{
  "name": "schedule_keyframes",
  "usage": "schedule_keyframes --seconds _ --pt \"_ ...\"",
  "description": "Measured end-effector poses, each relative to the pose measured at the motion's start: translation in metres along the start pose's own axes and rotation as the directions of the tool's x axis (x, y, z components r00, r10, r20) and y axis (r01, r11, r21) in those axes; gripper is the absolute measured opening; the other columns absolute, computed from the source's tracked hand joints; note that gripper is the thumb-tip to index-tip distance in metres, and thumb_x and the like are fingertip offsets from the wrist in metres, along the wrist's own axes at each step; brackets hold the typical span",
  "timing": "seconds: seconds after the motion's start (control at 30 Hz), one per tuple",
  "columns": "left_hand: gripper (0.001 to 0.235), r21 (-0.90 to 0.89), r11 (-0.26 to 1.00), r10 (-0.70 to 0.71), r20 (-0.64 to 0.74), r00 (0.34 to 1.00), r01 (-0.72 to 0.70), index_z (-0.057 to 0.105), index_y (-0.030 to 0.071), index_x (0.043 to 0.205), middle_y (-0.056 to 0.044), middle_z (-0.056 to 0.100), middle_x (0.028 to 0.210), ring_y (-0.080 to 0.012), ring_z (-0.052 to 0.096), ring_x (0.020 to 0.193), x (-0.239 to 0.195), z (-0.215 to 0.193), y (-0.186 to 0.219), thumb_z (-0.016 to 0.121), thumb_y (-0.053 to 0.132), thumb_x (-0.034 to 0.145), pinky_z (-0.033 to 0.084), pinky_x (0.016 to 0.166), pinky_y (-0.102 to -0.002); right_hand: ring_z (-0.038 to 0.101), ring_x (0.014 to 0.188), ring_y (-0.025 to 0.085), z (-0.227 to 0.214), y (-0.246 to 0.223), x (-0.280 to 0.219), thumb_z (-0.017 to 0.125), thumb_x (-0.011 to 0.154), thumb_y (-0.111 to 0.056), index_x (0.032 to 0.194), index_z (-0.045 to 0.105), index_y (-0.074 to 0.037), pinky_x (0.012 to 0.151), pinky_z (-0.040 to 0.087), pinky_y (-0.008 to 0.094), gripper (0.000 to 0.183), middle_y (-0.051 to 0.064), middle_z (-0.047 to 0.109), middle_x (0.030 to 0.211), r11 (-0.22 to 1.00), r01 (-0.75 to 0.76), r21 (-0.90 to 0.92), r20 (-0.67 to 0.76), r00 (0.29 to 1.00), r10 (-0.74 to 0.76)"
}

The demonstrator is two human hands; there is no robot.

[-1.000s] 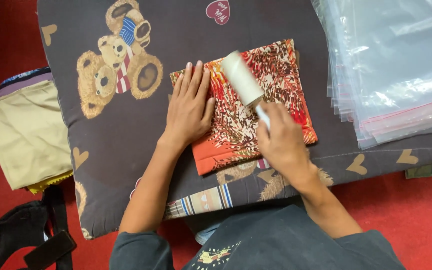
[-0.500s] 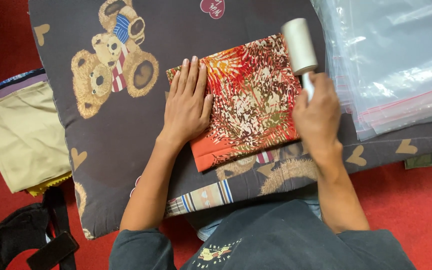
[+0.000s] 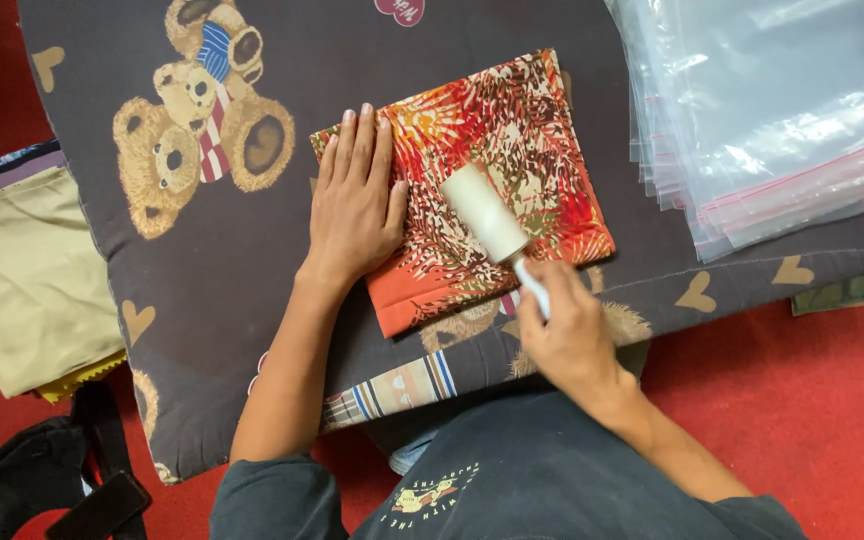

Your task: The person folds a patterned cloth on a cushion, uses a lint roller to clean it, and then places it into a clear plastic bag. They seal the bag and smooth the contents.

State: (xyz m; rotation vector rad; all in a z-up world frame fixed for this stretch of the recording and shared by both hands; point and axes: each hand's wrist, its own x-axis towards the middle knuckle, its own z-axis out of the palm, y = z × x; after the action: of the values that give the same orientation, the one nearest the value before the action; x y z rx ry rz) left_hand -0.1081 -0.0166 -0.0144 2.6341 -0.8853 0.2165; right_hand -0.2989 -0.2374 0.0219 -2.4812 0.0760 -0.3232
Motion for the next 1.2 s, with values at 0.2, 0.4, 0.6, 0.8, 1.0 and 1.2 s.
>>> schedule_keyframes --seconds 0.2,0.4,0.6,0.8,1.0,1.2 --pt "0.066 -0.002 1.0 -0.009 0.006 1.0 0.009 0.03 0.004 0.163 -0.018 0.024 0.169 -0.0348 0.017 0.157 0.001 -0.001 0.001 0.05 0.032 0.106 0.011 0.128 -0.047 0.068 0.087 0.05 -0.031 0.049 0.011 0.065 0.089 0.001 0.11 0.061 0.004 0.07 0.056 0.053 0.022 0.027 0.064 0.093 0.983 -0.084 -0.163 -0.143 0.988 0.061" --pt "0.064 0.011 1.0 -0.008 0.059 0.998 0.007 0.027 0.002 0.163 -0.019 0.021 0.169 -0.0353 0.015 0.158 0.003 -0.015 0.007 0.044 0.031 0.108 0.013 0.129 -0.048 0.066 0.09 0.049 -0.062 0.052 0.0 0.062 0.096 0.005 0.116 0.058 0.01 0.075 0.052 0.054 0.021 0.029 0.067 0.105 0.976 -0.148 -0.159 -0.189 0.975 0.117" --pt "0.064 0.027 0.999 -0.031 0.132 0.991 0.028 0.02 0.002 0.164 -0.019 0.017 0.17 -0.0337 0.013 0.159 0.003 -0.022 0.011 0.039 0.03 0.11 0.014 0.13 -0.048 0.06 0.069 0.028 -0.035 0.014 -0.032 0.06 0.093 -0.002 0.114 0.059 0.003 0.064 0.048 0.042 0.022 0.017 0.064 0.093 0.999 -0.012 0.046 0.028 1.0 0.01" --pt "0.064 0.04 0.999 -0.037 0.136 0.99 0.032 0.02 0.002 0.164 -0.019 0.018 0.17 -0.0337 0.014 0.159 0.004 -0.023 0.011 0.04 0.031 0.11 0.015 0.13 -0.047 0.059 0.067 0.021 -0.021 0.011 -0.044 0.058 0.094 -0.003 0.11 0.057 0.004 0.053 0.049 0.034 0.017 0.014 0.063 0.094 0.993 -0.002 0.119 0.15 0.989 -0.016" --pt "0.064 0.04 0.999 -0.031 0.13 0.991 0.026 0.021 0.002 0.164 -0.019 0.017 0.17 -0.0337 0.014 0.159 0.003 -0.023 0.01 0.04 0.03 0.11 0.015 0.13 -0.047 0.061 0.069 0.033 -0.041 0.047 -0.036 0.059 0.097 -0.001 0.114 0.054 0.007 0.053 0.049 0.046 0.019 0.024 0.064 0.097 0.981 -0.169 -0.099 -0.026 0.986 0.168" --pt "0.05 -0.23 0.973 0.028 -0.048 0.998 -0.039 0.038 -0.002 0.152 -0.021 0.027 0.164 -0.0417 0.019 0.155 0.002 -0.026 0.004 0.052 0.015 0.107 0.024 0.127 -0.058 0.062 0.074 0.04 -0.058 0.046 -0.022 0.062 0.098 0.001 0.115 0.055 0.009 0.059 0.048 0.05 0.02 0.028 0.066 0.104 0.971 -0.164 -0.177 -0.14 0.98 0.14"
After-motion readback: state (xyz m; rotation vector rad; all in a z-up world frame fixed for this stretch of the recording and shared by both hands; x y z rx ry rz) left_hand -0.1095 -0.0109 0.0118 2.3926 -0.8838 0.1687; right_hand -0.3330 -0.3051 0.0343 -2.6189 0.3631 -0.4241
